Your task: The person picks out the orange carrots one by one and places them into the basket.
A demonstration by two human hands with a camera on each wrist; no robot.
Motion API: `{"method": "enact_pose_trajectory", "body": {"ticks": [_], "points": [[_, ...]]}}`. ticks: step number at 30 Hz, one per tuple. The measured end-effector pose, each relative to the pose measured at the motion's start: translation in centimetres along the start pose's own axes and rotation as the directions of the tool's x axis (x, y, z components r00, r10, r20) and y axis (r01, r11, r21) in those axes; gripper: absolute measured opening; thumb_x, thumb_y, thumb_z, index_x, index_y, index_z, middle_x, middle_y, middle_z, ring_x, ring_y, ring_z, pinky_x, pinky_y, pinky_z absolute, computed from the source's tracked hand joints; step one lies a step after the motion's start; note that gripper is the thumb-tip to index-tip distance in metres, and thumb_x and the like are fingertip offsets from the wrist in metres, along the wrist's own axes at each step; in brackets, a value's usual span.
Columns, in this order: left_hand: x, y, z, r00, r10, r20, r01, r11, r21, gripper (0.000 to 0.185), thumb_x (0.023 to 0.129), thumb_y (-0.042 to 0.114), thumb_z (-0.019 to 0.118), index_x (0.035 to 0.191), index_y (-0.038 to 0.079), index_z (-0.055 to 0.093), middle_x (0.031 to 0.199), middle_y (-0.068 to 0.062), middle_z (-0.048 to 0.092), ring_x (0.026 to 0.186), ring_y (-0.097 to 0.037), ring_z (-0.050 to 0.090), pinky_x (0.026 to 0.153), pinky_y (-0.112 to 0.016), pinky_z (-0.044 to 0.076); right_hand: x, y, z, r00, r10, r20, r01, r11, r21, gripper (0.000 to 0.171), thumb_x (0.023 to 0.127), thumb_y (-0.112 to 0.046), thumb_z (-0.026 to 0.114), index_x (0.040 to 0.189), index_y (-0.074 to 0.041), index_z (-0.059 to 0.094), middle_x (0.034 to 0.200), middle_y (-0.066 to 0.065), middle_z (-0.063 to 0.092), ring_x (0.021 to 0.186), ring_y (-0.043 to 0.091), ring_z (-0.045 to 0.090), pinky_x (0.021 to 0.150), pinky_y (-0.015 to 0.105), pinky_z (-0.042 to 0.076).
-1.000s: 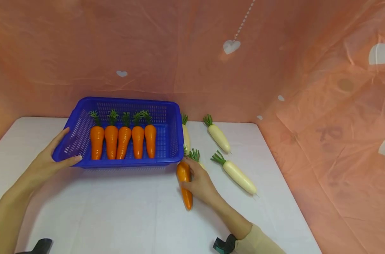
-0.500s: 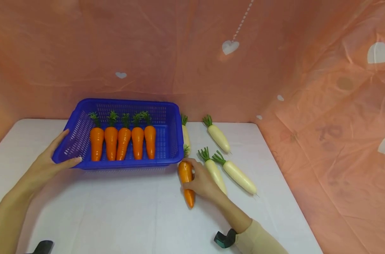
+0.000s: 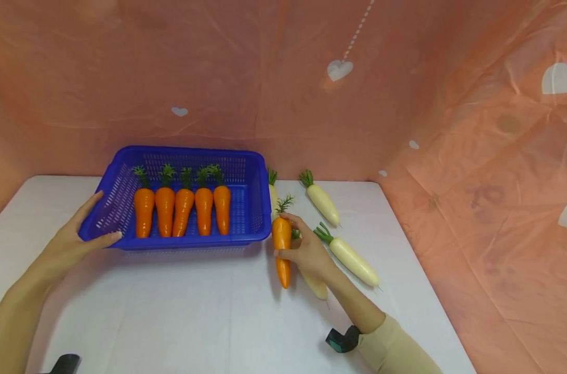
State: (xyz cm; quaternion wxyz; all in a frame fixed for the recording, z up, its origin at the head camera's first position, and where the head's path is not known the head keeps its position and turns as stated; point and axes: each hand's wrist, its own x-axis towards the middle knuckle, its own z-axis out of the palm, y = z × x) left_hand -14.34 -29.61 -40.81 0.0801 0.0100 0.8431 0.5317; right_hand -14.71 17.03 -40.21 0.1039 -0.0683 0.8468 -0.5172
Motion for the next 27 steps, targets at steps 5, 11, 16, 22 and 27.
{"method": "enact_pose_trajectory", "body": {"ticks": [5,11,16,22,27], "points": [[-0.2,-0.1,-0.2,1.000,0.005,-0.010,-0.005,1.000,0.019,0.093,0.098,0.027,0.063,0.156,0.046,-0.007,0.162,-0.020,-0.016,0.144,-0.052,-0.015,0.107,-0.076,-0.009,1.4,-1.3,-1.2,0.999,-0.037,0.018,0.036,0.999,0.033,0.081,0.080,-0.009,0.081,0.148,-0.030,0.043,0.142,0.015,0.044,0.087,0.026,0.067,0.070,0.034,0.060],[0.0,-0.1,-0.1,1.000,0.022,-0.016,-0.022,0.999,0.024,0.094,0.097,0.028,0.065,0.156,0.046,-0.006,0.163,-0.020,-0.014,0.145,-0.051,-0.013,0.108,-0.076,-0.009,3.3,-3.3,-2.2,0.999,-0.028,0.045,0.022,0.992,0.127,0.080,0.083,-0.007,0.078,0.150,-0.027,0.040,0.144,0.017,0.040,0.095,0.032,0.068,0.074,0.038,0.061],[0.0,-0.2,0.1,0.999,0.032,-0.027,-0.032,0.999,0.006,0.094,0.096,0.026,0.065,0.156,0.045,-0.005,0.163,-0.020,-0.014,0.145,-0.051,-0.014,0.109,-0.074,-0.010,4.9,-4.5,-2.5,0.997,-0.043,0.067,0.034,0.990,0.138,0.079,0.085,-0.009,0.077,0.151,-0.028,0.039,0.145,0.016,0.038,0.097,0.031,0.069,0.076,0.042,0.061],[0.1,-0.2,0.2,0.999,0.018,-0.029,-0.017,1.000,0.012,0.095,0.097,0.026,0.065,0.156,0.045,-0.006,0.163,-0.019,-0.015,0.144,-0.052,-0.015,0.108,-0.075,-0.010,6.6,-5.4,-2.1,0.996,-0.065,0.066,0.061,0.996,0.069,0.080,0.083,-0.014,0.080,0.149,-0.037,0.041,0.146,0.010,0.041,0.099,0.026,0.068,0.078,0.045,0.060],[0.0,-0.2,0.1,0.999,0.028,-0.023,-0.028,0.999,0.025,0.095,0.097,0.025,0.065,0.157,0.044,-0.006,0.163,-0.020,-0.014,0.145,-0.051,-0.014,0.108,-0.074,-0.011,8.5,-6.5,-1.4,0.990,-0.105,0.095,0.104,0.994,0.014,0.081,0.084,-0.014,0.080,0.151,-0.036,0.038,0.144,0.009,0.044,0.103,0.026,0.067,0.079,0.039,0.061]]}}
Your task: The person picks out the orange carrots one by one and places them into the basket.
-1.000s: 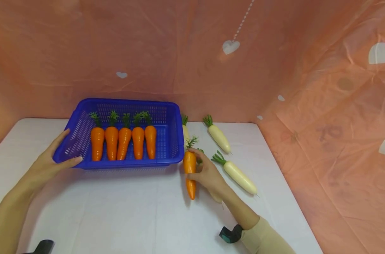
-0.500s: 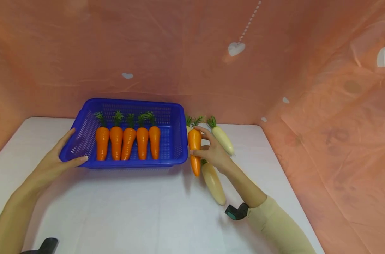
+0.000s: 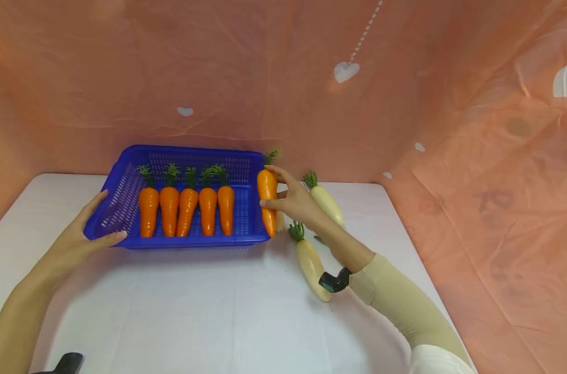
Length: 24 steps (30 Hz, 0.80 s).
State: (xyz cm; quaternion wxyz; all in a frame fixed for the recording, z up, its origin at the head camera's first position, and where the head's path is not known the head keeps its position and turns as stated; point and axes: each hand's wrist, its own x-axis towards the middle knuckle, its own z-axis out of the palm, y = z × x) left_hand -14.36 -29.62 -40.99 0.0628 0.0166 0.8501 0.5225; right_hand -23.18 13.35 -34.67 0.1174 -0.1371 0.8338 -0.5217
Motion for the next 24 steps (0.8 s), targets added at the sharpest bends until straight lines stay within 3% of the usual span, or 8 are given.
{"method": "enact_pose_trajectory", "body": {"ticks": [4,12,18,24], "points": [[0.0,-0.1,-0.1,1.000,0.015,0.004,-0.015,1.000,0.026,0.093,0.097,0.025,0.064,0.158,0.042,-0.004,0.163,-0.023,-0.013,0.144,-0.052,-0.014,0.108,-0.075,-0.011,1.6,-0.8,0.9,0.999,-0.020,0.049,0.020,1.000,0.004,0.082,0.086,-0.011,0.078,0.154,-0.028,0.035,0.143,0.016,0.043,0.104,0.028,0.067,0.078,0.035,0.061],[-0.1,-0.2,0.0,1.000,0.023,0.000,-0.023,1.000,0.010,0.093,0.096,0.023,0.065,0.158,0.042,-0.001,0.162,-0.025,-0.011,0.145,-0.052,-0.012,0.109,-0.073,-0.010,4.1,-1.7,3.4,0.993,0.016,0.120,-0.021,0.999,0.039,0.083,0.087,-0.006,0.076,0.155,-0.024,0.031,0.145,0.017,0.042,0.110,0.030,0.065,0.078,0.034,0.060],[0.3,0.0,0.1,0.999,0.032,-0.001,-0.032,0.999,0.005,0.092,0.096,0.023,0.066,0.158,0.043,0.000,0.163,-0.025,-0.009,0.145,-0.053,-0.009,0.110,-0.073,-0.010,5.8,-1.5,5.5,0.996,0.044,0.078,-0.050,0.995,0.084,0.082,0.085,0.001,0.076,0.153,-0.019,0.034,0.143,0.017,0.044,0.111,0.030,0.062,0.073,0.030,0.060],[-0.1,-0.1,0.1,1.000,0.028,-0.001,-0.028,0.999,-0.026,0.091,0.097,0.022,0.065,0.158,0.043,0.001,0.163,-0.024,-0.009,0.145,-0.051,-0.010,0.111,-0.071,-0.011,7.2,-0.4,7.6,0.995,0.102,0.014,-0.103,0.989,0.102,0.080,0.083,0.002,0.076,0.151,-0.017,0.039,0.142,0.015,0.047,0.117,0.030,0.057,0.087,0.036,0.057]]}}
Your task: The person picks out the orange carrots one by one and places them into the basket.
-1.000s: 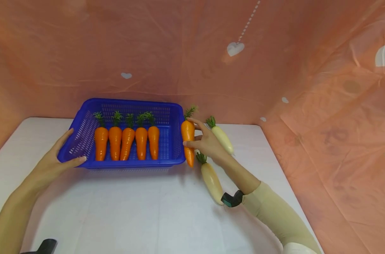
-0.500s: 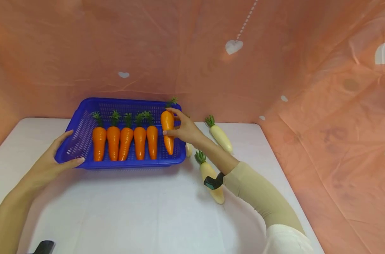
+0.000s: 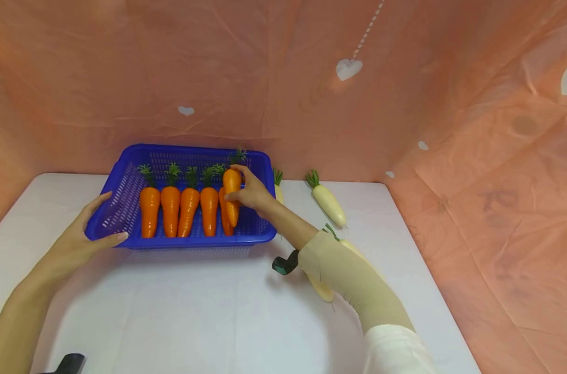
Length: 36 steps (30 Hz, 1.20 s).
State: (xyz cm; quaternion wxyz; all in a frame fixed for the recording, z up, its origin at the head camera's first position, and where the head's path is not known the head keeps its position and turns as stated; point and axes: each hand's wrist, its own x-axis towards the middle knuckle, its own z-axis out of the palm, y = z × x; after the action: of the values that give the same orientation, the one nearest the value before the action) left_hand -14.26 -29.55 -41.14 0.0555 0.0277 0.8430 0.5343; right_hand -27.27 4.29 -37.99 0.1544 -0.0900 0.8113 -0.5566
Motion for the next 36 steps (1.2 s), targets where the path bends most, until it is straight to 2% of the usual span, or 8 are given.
{"method": "enact_pose_trajectory", "body": {"ticks": [10,15,20,23,26,29,31,36], "points": [[0.3,0.1,0.0,1.000,-0.010,0.016,0.010,0.999,-0.044,0.090,0.097,0.021,0.064,0.158,0.045,0.002,0.163,-0.024,-0.011,0.145,-0.052,-0.007,0.112,-0.069,-0.009,0.1,0.1,0.5,0.992,0.068,-0.104,-0.080,0.991,-0.111,0.079,0.083,0.004,0.074,0.152,-0.019,0.042,0.148,0.012,0.047,0.125,0.030,0.053,0.095,0.040,0.054],[0.5,0.0,-0.1,1.000,-0.018,0.025,0.018,1.000,-0.014,0.091,0.097,0.022,0.064,0.157,0.045,0.000,0.162,-0.025,-0.011,0.144,-0.053,-0.009,0.111,-0.072,-0.008,-0.1,-0.2,0.6,0.991,0.103,-0.089,-0.117,0.976,-0.183,0.085,0.083,0.002,0.074,0.155,-0.020,0.036,0.150,0.012,0.046,0.126,0.029,0.052,0.099,0.039,0.052],[0.6,-0.2,-0.7,1.000,-0.013,0.022,0.012,0.998,0.055,0.093,0.097,0.024,0.064,0.158,0.041,-0.003,0.162,-0.025,-0.011,0.144,-0.054,-0.010,0.108,-0.075,-0.008,-0.5,-0.7,0.4,0.993,0.107,-0.049,-0.115,0.975,-0.189,0.090,0.083,-0.002,0.076,0.158,-0.018,0.029,0.157,0.010,0.038,0.141,0.027,0.039,0.112,0.043,0.039],[0.3,-0.4,-1.1,1.000,-0.006,0.010,0.005,0.994,0.107,0.094,0.097,0.026,0.064,0.159,0.036,-0.006,0.162,-0.026,-0.010,0.143,-0.056,-0.009,0.108,-0.077,-0.007,-0.9,-1.1,-0.1,0.998,0.064,-0.017,-0.066,0.979,-0.193,0.089,0.083,-0.006,0.076,0.158,-0.018,0.029,0.158,0.010,0.036,0.143,0.029,0.036,0.115,0.045,0.034],[-0.1,-0.5,-1.3,1.000,0.002,-0.006,-0.001,0.989,0.148,0.096,0.097,0.027,0.064,0.159,0.032,-0.008,0.161,-0.028,-0.008,0.142,-0.058,-0.007,0.107,-0.077,-0.005,-1.6,-1.4,-1.1,1.000,-0.019,0.016,0.022,0.966,-0.258,0.084,0.087,-0.014,0.075,0.158,-0.018,0.030,0.158,0.009,0.035,0.141,0.031,0.039,0.112,0.047,0.039],[-0.4,-0.4,-1.4,1.000,0.027,-0.015,-0.023,0.982,0.190,0.098,0.096,0.027,0.065,0.159,0.028,-0.011,0.161,-0.029,-0.006,0.140,-0.062,0.000,0.108,-0.077,-0.001,-2.4,-1.4,-2.7,0.992,-0.125,0.028,0.127,0.936,-0.327,0.077,0.091,-0.021,0.072,0.157,-0.019,0.033,0.158,0.008,0.037,0.137,0.032,0.045,0.106,0.045,0.046],[-0.6,-0.4,-1.6,0.999,0.040,-0.017,-0.035,0.972,0.231,0.100,0.096,0.027,0.067,0.159,0.030,-0.011,0.162,-0.028,-0.002,0.137,-0.064,0.010,0.122,-0.054,0.010,-3.1,-1.1,-4.1,0.982,-0.190,0.021,0.185,0.916,-0.357,0.073,0.093,-0.024,0.070,0.156,-0.020,0.034,0.158,0.006,0.037,0.137,0.032,0.045,0.105,0.043,0.047],[-0.8,-0.7,-2.4,0.998,0.059,-0.015,-0.051,0.942,0.332,0.112,0.089,0.025,0.076,0.159,0.030,-0.011,0.161,-0.029,0.007,0.129,-0.066,0.027,0.115,-0.056,0.027,-5.0,0.9,-8.3,0.947,-0.322,-0.003,0.288,0.852,-0.438,0.070,0.094,-0.027,0.070,0.155,-0.019,0.036,0.158,0.006,0.036,0.141,0.032,0.039,0.113,0.047,0.038]]}}
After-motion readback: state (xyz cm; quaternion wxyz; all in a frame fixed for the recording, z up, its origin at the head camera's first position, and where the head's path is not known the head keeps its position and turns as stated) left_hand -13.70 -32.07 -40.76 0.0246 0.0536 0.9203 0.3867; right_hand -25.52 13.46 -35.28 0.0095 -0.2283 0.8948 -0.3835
